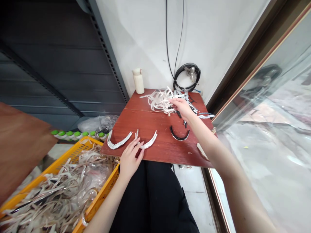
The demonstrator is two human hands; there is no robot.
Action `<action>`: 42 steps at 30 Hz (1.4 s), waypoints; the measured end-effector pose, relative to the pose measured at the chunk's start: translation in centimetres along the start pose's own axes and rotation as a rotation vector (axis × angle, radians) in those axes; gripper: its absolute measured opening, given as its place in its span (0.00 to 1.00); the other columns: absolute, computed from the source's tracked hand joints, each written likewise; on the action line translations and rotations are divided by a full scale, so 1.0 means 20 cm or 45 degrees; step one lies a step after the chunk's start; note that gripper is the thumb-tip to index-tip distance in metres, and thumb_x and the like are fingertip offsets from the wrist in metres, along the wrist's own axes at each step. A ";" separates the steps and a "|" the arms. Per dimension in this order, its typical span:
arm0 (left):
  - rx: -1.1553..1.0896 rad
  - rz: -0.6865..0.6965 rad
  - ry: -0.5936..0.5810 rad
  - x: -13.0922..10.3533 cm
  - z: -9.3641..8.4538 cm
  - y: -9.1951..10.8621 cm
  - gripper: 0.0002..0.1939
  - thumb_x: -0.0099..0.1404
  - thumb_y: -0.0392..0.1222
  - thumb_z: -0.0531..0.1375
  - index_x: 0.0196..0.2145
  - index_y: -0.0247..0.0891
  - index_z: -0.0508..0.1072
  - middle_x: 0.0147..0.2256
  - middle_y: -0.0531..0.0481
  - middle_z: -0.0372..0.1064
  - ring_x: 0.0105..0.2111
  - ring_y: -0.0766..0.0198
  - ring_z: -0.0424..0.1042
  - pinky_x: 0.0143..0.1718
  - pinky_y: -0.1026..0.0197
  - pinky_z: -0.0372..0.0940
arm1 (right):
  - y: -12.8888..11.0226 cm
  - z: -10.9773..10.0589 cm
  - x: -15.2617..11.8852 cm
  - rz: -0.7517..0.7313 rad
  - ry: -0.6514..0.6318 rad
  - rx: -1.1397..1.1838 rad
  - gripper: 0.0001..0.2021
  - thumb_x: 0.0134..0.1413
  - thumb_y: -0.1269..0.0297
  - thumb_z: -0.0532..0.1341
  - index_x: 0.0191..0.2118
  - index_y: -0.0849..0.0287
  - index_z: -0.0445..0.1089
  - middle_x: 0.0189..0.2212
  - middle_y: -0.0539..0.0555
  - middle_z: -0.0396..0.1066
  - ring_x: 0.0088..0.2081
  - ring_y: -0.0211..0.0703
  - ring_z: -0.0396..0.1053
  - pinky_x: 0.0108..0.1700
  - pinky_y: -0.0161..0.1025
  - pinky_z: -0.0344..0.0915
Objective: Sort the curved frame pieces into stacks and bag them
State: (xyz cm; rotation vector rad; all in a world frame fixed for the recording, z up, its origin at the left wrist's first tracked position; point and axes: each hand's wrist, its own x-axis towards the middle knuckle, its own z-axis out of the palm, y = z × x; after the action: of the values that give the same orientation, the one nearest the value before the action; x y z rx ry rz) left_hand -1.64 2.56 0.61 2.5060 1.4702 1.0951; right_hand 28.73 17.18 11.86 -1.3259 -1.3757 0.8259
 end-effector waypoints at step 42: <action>0.014 0.021 0.046 0.00 0.00 0.00 0.20 0.68 0.40 0.57 0.57 0.40 0.67 0.58 0.43 0.68 0.59 0.53 0.67 0.59 0.49 0.64 | -0.06 0.54 -0.44 -0.596 -1.093 -0.782 0.09 0.60 0.65 0.62 0.33 0.59 0.79 0.33 0.54 0.79 0.35 0.42 0.73 0.41 0.35 0.61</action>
State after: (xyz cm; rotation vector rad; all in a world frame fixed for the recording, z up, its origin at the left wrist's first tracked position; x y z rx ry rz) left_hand -1.64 2.62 0.64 2.5227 1.4710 1.1444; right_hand 17.16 10.12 8.50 -1.0070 -2.6591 0.6835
